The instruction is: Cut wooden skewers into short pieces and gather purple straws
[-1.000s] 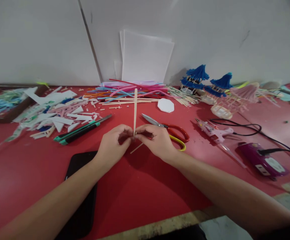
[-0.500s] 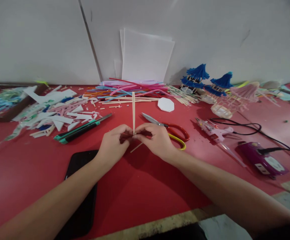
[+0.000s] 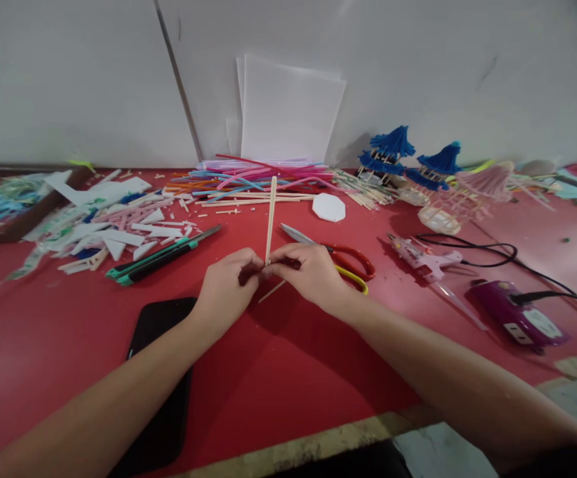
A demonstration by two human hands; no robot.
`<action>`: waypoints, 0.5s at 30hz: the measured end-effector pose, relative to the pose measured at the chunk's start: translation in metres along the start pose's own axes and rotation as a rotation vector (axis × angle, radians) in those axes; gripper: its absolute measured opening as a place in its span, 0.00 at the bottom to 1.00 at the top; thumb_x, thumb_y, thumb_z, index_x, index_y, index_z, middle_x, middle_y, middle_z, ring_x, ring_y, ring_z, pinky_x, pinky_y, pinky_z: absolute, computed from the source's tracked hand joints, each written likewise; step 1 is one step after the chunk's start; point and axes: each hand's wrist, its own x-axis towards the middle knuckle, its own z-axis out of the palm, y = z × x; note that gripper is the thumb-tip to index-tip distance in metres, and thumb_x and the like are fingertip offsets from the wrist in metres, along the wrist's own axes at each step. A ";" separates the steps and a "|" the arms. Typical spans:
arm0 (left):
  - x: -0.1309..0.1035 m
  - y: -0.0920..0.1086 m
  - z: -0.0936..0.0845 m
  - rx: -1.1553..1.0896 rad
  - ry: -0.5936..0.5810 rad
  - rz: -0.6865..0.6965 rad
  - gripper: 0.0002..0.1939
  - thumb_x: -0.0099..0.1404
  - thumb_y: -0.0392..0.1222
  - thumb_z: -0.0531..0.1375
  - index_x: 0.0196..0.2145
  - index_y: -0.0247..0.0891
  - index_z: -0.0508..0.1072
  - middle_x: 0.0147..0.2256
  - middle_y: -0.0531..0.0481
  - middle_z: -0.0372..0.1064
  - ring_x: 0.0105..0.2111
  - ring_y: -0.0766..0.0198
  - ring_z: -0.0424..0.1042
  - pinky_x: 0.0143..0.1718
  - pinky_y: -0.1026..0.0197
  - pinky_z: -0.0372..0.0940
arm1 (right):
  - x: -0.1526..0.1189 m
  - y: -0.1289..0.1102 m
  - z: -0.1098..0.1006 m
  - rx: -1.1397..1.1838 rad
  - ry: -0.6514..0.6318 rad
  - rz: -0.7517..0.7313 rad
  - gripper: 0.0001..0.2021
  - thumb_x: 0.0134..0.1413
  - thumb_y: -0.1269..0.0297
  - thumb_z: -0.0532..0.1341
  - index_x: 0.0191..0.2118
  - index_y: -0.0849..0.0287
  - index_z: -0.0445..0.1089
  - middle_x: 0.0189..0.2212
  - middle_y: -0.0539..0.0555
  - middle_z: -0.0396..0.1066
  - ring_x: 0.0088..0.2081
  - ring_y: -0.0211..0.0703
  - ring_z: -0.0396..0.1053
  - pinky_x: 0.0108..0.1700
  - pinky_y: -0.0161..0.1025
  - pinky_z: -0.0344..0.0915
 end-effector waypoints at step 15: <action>0.002 -0.013 0.004 -0.361 -0.042 -0.226 0.16 0.50 0.38 0.62 0.36 0.40 0.62 0.26 0.54 0.71 0.26 0.65 0.71 0.29 0.63 0.65 | 0.004 0.001 -0.001 -0.011 -0.020 -0.095 0.01 0.48 0.69 0.64 0.28 0.57 0.72 0.28 0.48 0.73 0.31 0.36 0.69 0.37 0.36 0.66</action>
